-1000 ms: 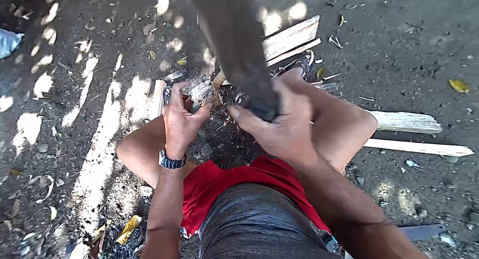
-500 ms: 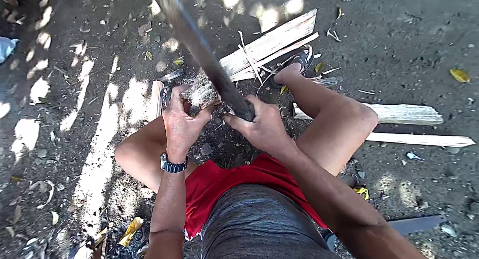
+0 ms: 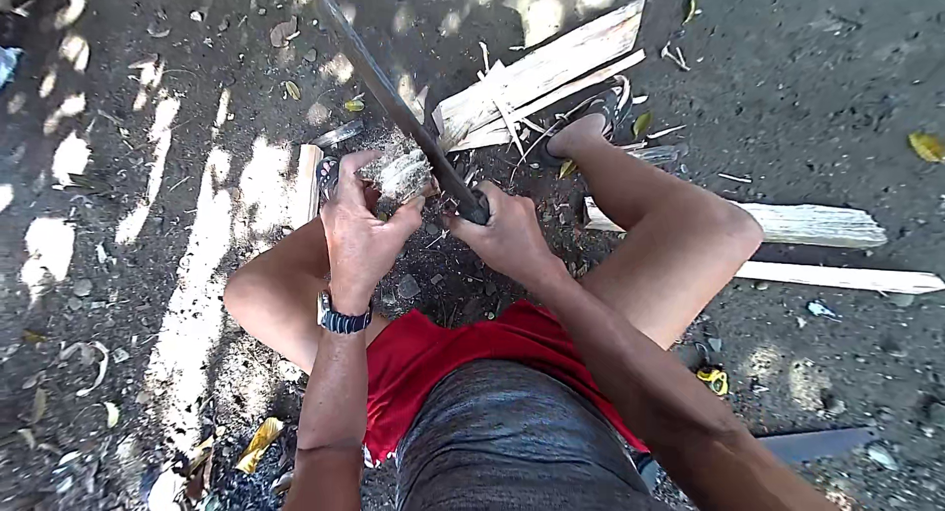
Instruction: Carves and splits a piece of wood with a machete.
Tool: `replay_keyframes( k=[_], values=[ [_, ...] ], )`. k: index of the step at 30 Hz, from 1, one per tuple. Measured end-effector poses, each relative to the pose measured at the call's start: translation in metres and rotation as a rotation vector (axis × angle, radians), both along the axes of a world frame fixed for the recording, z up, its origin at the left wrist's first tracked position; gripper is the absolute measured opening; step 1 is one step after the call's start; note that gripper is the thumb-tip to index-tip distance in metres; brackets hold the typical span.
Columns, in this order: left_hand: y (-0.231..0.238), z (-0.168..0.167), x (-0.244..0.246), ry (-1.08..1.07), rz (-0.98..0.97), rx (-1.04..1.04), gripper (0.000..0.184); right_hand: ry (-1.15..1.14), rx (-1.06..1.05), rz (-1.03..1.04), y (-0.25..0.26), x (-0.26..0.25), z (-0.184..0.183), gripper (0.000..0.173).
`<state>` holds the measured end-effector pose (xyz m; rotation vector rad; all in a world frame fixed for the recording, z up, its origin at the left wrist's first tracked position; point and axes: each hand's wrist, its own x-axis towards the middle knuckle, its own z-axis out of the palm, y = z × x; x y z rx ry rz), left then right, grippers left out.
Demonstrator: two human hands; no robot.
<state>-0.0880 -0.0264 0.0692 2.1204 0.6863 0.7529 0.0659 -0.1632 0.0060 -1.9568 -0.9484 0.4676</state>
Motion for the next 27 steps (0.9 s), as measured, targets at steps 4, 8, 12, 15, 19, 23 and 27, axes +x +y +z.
replay_keyframes(
  k=[4, 8, 12, 15, 19, 23, 27],
  values=[
    [0.009, 0.001, -0.001, -0.043, -0.045, -0.019, 0.067, -0.024, 0.335, 0.017, -0.017, -0.006, 0.062, 0.031],
    [0.017, 0.006, 0.008, -0.085, -0.075, 0.007, 0.064, -0.158, 0.713, 0.042, -0.005, -0.004, 0.106, 0.024],
    [0.017, 0.005, 0.008, -0.032, -0.039, -0.012, 0.068, -0.047, 0.352, -0.004, 0.022, 0.01, 0.028, 0.033],
    [0.02, 0.003, 0.009, -0.062, 0.0, -0.067, 0.07, 0.115, 0.021, 0.007, 0.027, 0.013, -0.023, 0.03],
    [0.028, 0.002, 0.021, -0.125, 0.007, -0.075, 0.065, 0.029, -0.022, 0.001, 0.017, 0.008, 0.004, 0.031],
    [0.033, -0.002, 0.03, -0.172, -0.022, -0.06, 0.064, -0.059, 0.409, 0.041, 0.006, 0.005, 0.059, 0.03],
    [0.032, 0.013, 0.031, -0.07, -0.074, -0.018, 0.065, -0.131, 0.709, 0.079, 0.023, 0.01, 0.084, 0.026]
  ],
)
